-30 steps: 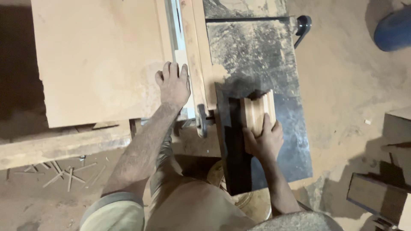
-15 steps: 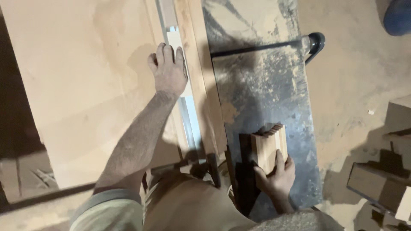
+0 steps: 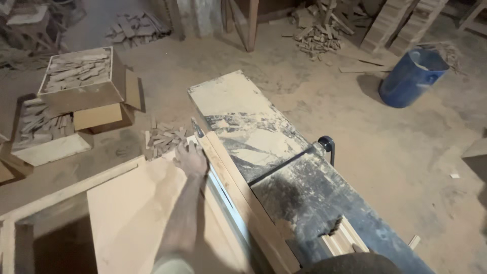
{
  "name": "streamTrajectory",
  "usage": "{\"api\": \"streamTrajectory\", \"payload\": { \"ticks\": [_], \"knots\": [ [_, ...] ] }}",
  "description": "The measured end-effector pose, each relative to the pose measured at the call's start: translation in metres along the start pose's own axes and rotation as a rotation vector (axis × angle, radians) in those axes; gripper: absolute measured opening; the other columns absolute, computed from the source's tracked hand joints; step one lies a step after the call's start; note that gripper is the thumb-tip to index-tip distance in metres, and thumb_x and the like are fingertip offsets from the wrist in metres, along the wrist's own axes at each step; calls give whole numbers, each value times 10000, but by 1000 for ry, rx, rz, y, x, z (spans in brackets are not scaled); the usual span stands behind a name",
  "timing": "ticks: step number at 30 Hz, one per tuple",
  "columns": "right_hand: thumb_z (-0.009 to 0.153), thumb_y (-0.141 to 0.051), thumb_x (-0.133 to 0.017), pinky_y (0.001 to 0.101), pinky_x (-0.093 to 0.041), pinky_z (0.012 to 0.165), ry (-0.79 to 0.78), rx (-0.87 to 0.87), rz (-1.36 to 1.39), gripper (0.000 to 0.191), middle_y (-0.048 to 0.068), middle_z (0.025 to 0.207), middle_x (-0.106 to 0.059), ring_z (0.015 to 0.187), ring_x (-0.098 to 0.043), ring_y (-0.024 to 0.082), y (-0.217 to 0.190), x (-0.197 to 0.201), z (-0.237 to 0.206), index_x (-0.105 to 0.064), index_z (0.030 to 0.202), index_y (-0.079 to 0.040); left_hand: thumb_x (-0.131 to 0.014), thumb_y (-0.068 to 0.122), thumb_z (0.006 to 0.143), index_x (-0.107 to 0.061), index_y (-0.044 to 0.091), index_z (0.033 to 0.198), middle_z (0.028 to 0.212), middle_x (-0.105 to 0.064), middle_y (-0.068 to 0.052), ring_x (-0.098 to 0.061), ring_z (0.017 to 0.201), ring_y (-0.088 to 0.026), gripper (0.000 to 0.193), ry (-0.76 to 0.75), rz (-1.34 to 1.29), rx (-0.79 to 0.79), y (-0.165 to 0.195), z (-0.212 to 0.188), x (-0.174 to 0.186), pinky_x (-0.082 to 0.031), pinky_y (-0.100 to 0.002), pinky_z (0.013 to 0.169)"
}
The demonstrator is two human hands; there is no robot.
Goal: The person feeds wooden strips one at a time along the fence of a jointer machine, running each edge against the cutter, then sets the finished pieces aside. They reach into a bucket to retrieve more strips, stack the jointed pieces on the machine table, and at the end place pieces into the bucket.
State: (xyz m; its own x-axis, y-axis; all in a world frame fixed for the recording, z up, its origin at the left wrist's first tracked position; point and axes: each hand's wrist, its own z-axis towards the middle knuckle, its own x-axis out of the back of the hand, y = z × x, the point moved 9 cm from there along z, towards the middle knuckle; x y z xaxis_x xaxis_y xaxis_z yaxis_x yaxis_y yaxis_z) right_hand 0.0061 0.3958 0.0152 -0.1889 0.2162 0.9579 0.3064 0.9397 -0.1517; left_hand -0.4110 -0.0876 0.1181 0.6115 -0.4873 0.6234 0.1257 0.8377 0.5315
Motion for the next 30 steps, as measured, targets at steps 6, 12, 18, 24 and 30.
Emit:
{"api": "streamTrajectory", "payload": {
  "ticks": [6, 12, 18, 24, 30],
  "knots": [
    [643, -623, -825, 468, -509, 979, 103, -45, 56, 950, 189, 1250, -560, 1179, -574, 383, -8, 10, -12, -485, 1447, -249, -642, 119, 980, -562, 33, 1175, 1154, -597, -189, -605, 1097, -348, 228, -658, -626, 96, 126, -245, -19, -520, -453, 953],
    [701, -753, -763, 451, -480, 978, 143, 84, 96, 907, 136, 1293, -531, 1140, -529, 336, -6, 9, -9, -492, 1402, -245, -696, 132, 963, -377, 29, 1393, 1389, -464, -197, -527, 1264, -307, 545, -1278, -894, -72, 252, -456, -75, -517, -445, 1048],
    [691, -972, -707, 467, -446, 971, 50, 284, 0, 963, 141, 1193, -469, 1097, -448, 308, 18, -24, -6, -580, 1192, -159, -629, 95, 1053, -438, -42, 1409, 1153, -700, -223, -712, 778, -226, 427, -1455, -575, 306, 209, -502, -91, -595, -351, 565],
    [652, -916, -835, 469, -517, 757, 277, 389, 140, 1399, 243, 1198, -441, 1021, -481, 345, 23, -19, -13, -203, 1579, -80, -538, -26, 1059, -353, -77, 1474, 1098, -676, -133, -683, 793, -142, 457, -1045, -713, 224, 230, -464, -43, -579, -281, 642],
    [700, -733, -892, 480, -564, 767, 342, 624, 323, 1245, 321, 1070, -632, 878, -673, 375, 9, 7, -16, -451, 1428, 175, -455, -121, 1053, -252, -75, 1573, 1114, -662, -98, -698, 967, -157, 561, -300, -879, 173, 111, -395, 116, -608, -306, 866]
  ]
}}
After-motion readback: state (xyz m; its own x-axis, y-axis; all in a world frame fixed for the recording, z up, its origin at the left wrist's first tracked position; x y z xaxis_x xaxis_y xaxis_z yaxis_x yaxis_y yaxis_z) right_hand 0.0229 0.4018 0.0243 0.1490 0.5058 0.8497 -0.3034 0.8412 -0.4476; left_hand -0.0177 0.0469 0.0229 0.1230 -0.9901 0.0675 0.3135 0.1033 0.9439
